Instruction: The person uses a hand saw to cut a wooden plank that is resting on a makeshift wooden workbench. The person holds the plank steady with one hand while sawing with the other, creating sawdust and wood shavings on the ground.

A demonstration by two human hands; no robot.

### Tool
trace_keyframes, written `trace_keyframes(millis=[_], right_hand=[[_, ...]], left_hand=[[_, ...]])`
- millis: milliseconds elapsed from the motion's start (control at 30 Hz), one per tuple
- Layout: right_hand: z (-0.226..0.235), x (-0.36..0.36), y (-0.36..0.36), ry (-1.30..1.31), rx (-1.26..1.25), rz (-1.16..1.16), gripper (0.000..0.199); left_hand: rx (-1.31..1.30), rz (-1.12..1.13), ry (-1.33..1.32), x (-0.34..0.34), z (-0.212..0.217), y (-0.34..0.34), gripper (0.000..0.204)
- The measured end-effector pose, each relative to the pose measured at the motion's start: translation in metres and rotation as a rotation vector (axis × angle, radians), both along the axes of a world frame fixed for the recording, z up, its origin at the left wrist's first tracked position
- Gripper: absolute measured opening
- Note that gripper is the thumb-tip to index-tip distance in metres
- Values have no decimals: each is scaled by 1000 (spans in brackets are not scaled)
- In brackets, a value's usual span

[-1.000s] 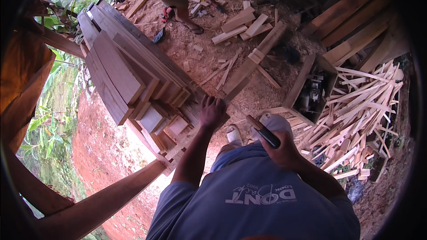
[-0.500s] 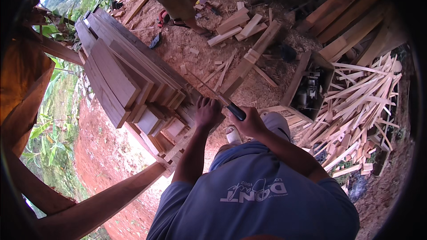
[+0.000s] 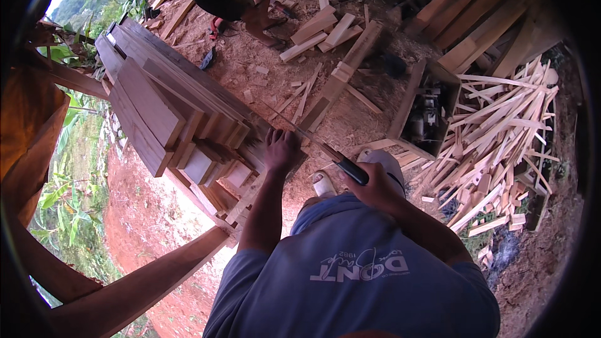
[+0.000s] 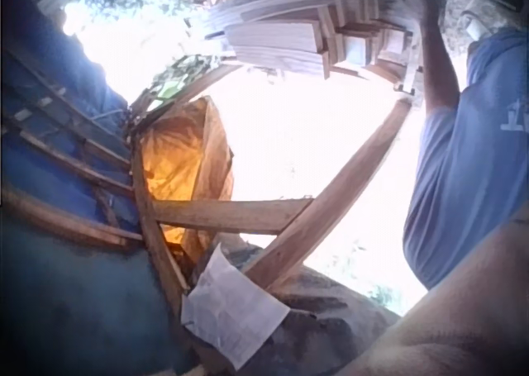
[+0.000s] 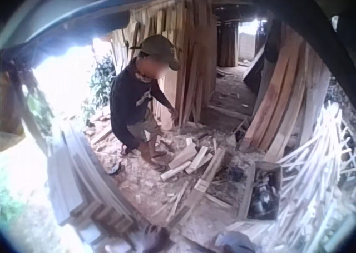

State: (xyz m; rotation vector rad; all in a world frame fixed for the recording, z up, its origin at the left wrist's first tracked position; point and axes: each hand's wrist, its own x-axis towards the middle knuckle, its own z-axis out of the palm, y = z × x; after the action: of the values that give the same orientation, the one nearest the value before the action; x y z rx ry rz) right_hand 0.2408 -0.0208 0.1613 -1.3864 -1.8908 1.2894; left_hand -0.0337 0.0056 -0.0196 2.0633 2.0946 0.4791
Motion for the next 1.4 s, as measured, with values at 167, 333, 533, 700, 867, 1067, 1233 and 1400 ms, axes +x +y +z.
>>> trace_keyframes(millis=[167,333,533,700,867,1067,1233,1400], right_hand=[[39,39,-26,-111,-67,26,25],[92,60,-38,-196,-184,-2,24],[124,67,-50,-248,-83,-10,23],[108,52,-30,-213,-63,26,21],[17,-1,15,-80,-61,100,25],[-50,-66,52,-17,0,137,28],[-57,-44,39,37,-31,79,27],[-4,6,-3,-78,-49,22,26]], left_hand=[[-4,4,10,1,7,-1,25],[44,1,-20,-3,4,-2,26],[-1,-30,-45,-1,11,0,28],[24,-17,-63,-5,6,-6,29],[33,-26,-104,-1,11,-4,28],[13,-23,-58,-2,6,-1,29],[14,-13,-48,0,6,-1,27],[43,-35,-59,-2,6,1,28]])
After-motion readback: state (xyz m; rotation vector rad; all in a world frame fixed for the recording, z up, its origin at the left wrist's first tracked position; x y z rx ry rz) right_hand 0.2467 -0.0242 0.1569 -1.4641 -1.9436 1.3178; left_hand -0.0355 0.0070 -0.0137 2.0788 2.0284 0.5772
